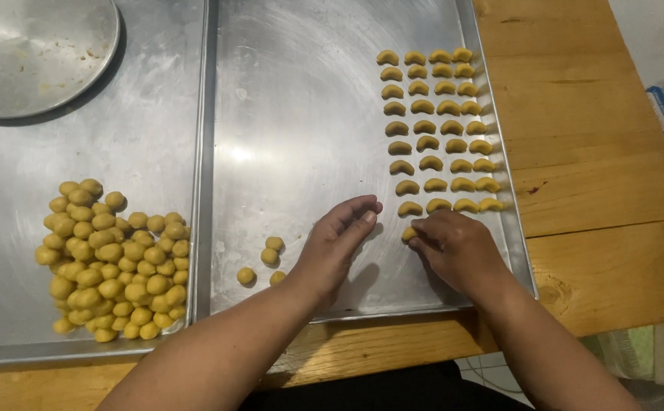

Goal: Shaping pre-portioned dough balls into crescents and arranging them in neat rows on a baking tray.

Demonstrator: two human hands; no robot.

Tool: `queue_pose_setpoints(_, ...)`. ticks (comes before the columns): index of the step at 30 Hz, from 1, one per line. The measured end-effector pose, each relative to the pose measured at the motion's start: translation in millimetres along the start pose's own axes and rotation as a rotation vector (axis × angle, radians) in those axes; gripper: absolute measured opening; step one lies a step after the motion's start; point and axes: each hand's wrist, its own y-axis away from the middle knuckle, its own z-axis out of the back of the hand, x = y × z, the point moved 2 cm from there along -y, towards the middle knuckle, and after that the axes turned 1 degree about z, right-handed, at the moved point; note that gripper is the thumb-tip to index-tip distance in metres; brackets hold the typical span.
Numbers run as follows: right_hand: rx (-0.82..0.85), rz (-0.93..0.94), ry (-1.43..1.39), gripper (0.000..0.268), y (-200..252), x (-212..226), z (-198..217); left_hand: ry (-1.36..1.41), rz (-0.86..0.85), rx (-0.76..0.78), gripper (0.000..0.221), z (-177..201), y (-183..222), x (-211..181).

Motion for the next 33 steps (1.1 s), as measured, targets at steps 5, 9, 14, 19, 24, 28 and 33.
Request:
queue_pose_setpoints(5, -0.018, 0.023, 0.006, 0.022, -1, -2, -4, 0.012, -0.014, -0.009, 0.070, 1, 0, 2)
queue_pose_setpoints(9, -0.013, 0.024, 0.010, 0.023, -2, -6, -9, -0.017, 0.006, -0.011, 0.069, 0, 3, -5)
queue_pose_setpoints(14, -0.003, 0.019, 0.028, 0.028, 0, 2, 0, 0.008, 0.014, -0.038, 0.069, 4, 6, -17)
queue_pose_setpoints(19, -0.042, 0.015, -0.037, 0.033, 3, 10, 20, 0.110, -0.001, -0.093, 0.069, 12, 5, -29)
queue_pose_setpoints(24, -0.192, 0.242, -0.109, 0.035, -2, 15, 14, 0.226, -0.109, -0.173, 0.061, 22, 3, -40)
queue_pose_setpoints(28, -0.098, 0.382, -0.134, 0.033, -15, 39, -12, 0.256, -0.194, -0.229, 0.059, 34, -1, -45)
queue_pose_setpoints(33, 0.367, 0.486, -0.096, 0.040, -30, 81, -54, 0.274, -0.263, -0.346, 0.052, 57, -21, -38)
